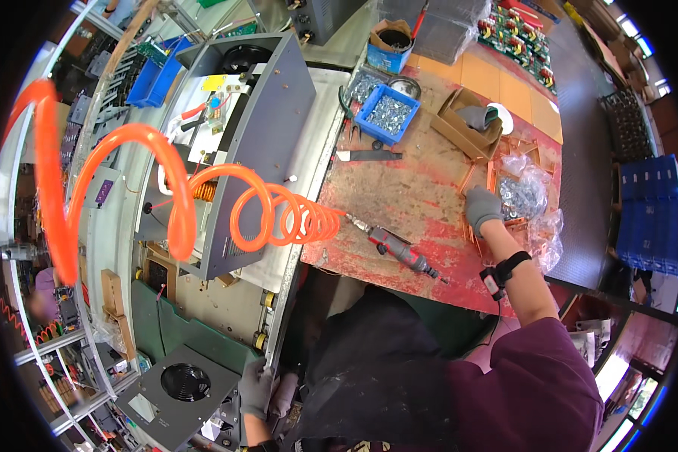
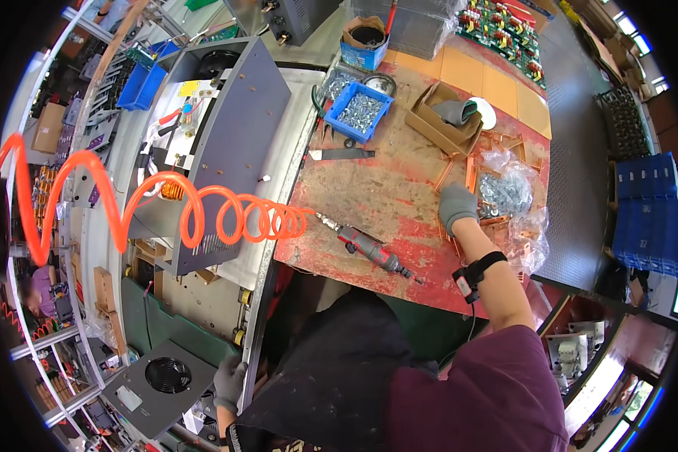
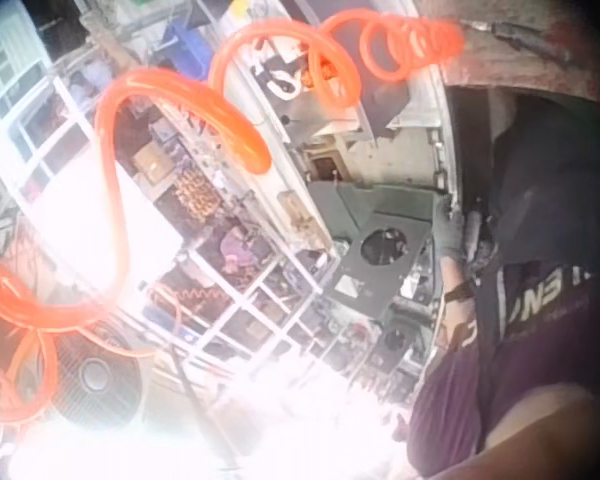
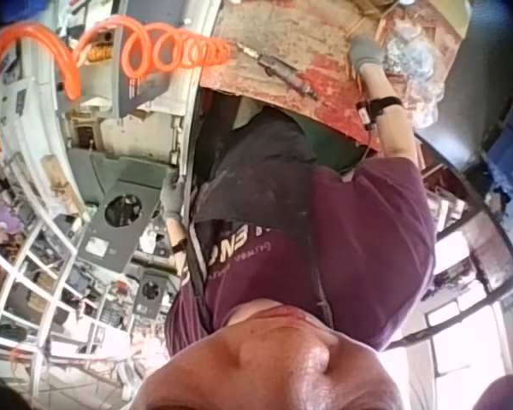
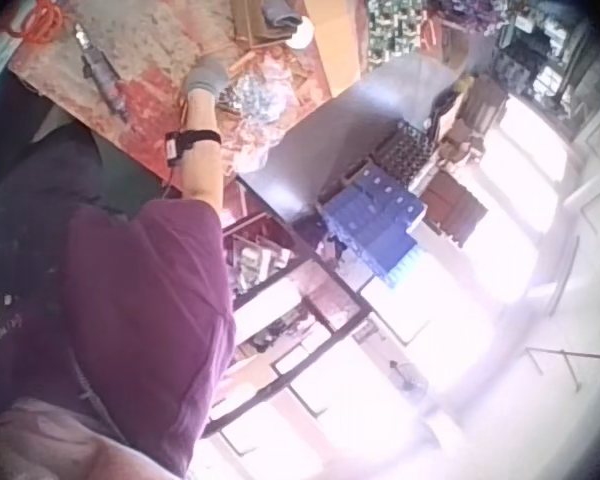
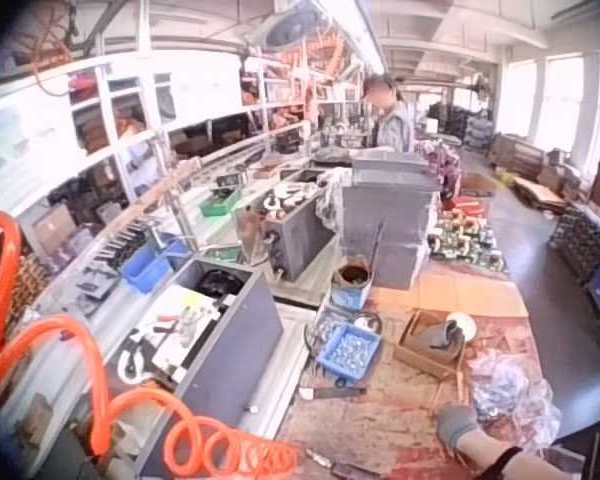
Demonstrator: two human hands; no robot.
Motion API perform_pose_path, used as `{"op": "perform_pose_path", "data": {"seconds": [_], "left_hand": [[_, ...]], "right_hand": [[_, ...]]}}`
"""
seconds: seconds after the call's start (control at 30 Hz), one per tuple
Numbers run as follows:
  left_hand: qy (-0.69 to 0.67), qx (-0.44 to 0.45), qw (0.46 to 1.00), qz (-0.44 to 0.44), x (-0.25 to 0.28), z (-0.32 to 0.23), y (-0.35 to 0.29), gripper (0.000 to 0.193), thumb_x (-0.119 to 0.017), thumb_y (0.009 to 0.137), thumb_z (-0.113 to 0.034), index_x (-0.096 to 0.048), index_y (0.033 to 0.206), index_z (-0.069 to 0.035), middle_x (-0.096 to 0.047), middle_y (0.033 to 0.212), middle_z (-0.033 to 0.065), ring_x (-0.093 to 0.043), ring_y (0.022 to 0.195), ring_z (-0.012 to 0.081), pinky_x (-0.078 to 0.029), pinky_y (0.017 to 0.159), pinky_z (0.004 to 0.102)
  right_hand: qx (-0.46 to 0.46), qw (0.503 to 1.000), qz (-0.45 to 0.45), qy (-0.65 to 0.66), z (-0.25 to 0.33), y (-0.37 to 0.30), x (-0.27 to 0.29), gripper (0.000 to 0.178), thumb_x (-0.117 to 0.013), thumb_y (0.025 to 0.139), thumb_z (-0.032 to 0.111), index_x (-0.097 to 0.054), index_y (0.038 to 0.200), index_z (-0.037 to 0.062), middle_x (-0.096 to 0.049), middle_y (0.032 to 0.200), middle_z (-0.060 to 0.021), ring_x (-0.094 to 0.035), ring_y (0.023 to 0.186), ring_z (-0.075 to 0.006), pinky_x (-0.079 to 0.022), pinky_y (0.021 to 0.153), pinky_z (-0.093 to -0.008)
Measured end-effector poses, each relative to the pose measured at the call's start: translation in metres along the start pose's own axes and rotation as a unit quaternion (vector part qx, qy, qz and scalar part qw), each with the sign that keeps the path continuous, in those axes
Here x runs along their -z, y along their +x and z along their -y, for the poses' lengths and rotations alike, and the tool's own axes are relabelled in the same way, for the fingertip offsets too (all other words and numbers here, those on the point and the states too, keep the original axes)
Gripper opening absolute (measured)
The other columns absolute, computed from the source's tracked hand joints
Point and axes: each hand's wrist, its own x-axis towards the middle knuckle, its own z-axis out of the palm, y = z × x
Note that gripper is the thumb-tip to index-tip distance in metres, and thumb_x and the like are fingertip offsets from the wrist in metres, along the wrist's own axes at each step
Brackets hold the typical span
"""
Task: Assembling components including PCBs, capacitors, and wires onto a metal chassis using a pneumatic screwdriver.
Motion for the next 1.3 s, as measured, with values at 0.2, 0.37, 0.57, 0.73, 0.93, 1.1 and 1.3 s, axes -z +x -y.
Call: {"op": "perform_pose_path", "data": {"seconds": [0.2, 0.37, 0.57, 0.73, 0.93, 1.1, 1.3], "left_hand": [[0.066, -0.194, 0.978, -0.044, 0.015, -0.093, 0.039, 0.03, -0.061, 0.081, -0.027, -0.062, 0.106, -0.011, -0.063, 0.098, 0.0117, -0.062, 0.089, 0.0292, -0.049, 0.076, 0.0384], [0.018, -0.355, 0.935, -0.019, 0.011, -0.161, 0.046, 0.046, -0.056, 0.084, -0.035, -0.055, 0.123, -0.01, -0.062, 0.1, 0.0179, -0.058, 0.092, 0.0349, -0.045, 0.081, 0.043], [0.106, -0.34, 0.934, 0.028, 0.01, -0.154, 0.021, 0.032, -0.062, 0.077, -0.024, -0.06, 0.107, -0.012, -0.062, 0.1, 0.0097, -0.059, 0.089, 0.0301, -0.047, 0.075, 0.0411], [0.004, -0.166, 0.981, -0.099, 0.005, -0.039, -0.027, 0.021, -0.058, 0.08, -0.023, -0.063, 0.098, -0.014, -0.063, 0.092, 0.0084, -0.061, 0.084, 0.0292, -0.048, 0.073, 0.0413], [-0.242, 0.12, 0.926, -0.266, -0.044, 0.123, -0.119, 0.025, -0.06, 0.084, -0.024, -0.064, 0.102, -0.007, -0.067, 0.094, 0.0123, -0.064, 0.089, 0.0286, -0.049, 0.076, 0.0358], [-0.441, 0.26, 0.774, -0.373, -0.052, 0.262, -0.183, 0.026, -0.06, 0.086, -0.022, -0.064, 0.101, -0.001, -0.067, 0.091, 0.0066, -0.062, 0.081, 0.0143, -0.048, 0.071, 0.0288], [-0.477, 0.336, 0.605, -0.541, -0.009, 0.457, -0.22, 0.019, -0.057, 0.089, -0.014, -0.059, 0.102, -0.001, -0.062, 0.075, 0.0058, -0.054, 0.056, 0.0102, -0.042, 0.047, 0.023]], "right_hand": [[-0.046, 0.948, -0.027, 0.315, -0.032, -0.023, 0.03, 0.02, -0.065, 0.076, 0.021, -0.064, 0.09, 0.0075, -0.064, 0.087, -0.0168, -0.062, 0.08, -0.0331, -0.047, 0.072, -0.0401], [0.184, 0.912, 0.013, 0.365, 0.034, -0.103, 0.091, 0.021, -0.065, 0.078, 0.023, -0.062, 0.086, 0.0032, -0.059, 0.071, -0.012, -0.057, 0.066, -0.0221, -0.044, 0.063, -0.0344], [0.494, 0.693, 0.341, 0.4, 0.211, -0.188, 0.114, 0.014, -0.066, 0.081, 0.014, -0.06, 0.081, 0.0017, -0.056, 0.068, -0.0032, -0.05, 0.062, -0.0091, -0.041, 0.058, -0.0254], [0.485, 0.638, 0.519, 0.297, 0.315, -0.208, 0.103, 0.015, -0.06, 0.086, 0.014, -0.064, 0.096, 0.0042, -0.058, 0.073, -0.0016, -0.052, 0.06, -0.0079, -0.042, 0.052, -0.0233], [0.619, 0.743, 0.114, 0.227, 0.454, -0.187, 0.012, 0.033, -0.055, 0.085, 0.02, -0.056, 0.115, 0.0047, -0.059, 0.101, -0.0215, -0.059, 0.094, -0.0348, -0.048, 0.081, -0.0406], [0.434, 0.896, 0.008, 0.095, 0.556, -0.158, -0.031, 0.037, -0.05, 0.083, 0.017, -0.052, 0.119, 0.0036, -0.053, 0.117, -0.0252, -0.055, 0.105, -0.0381, -0.045, 0.089, -0.0439], [0.269, 0.951, 0.033, 0.151, 0.605, -0.19, -0.045, 0.034, -0.049, 0.083, 0.021, -0.06, 0.109, 0.0028, -0.059, 0.111, -0.0237, -0.056, 0.106, -0.0369, -0.045, 0.09, -0.0423]]}}
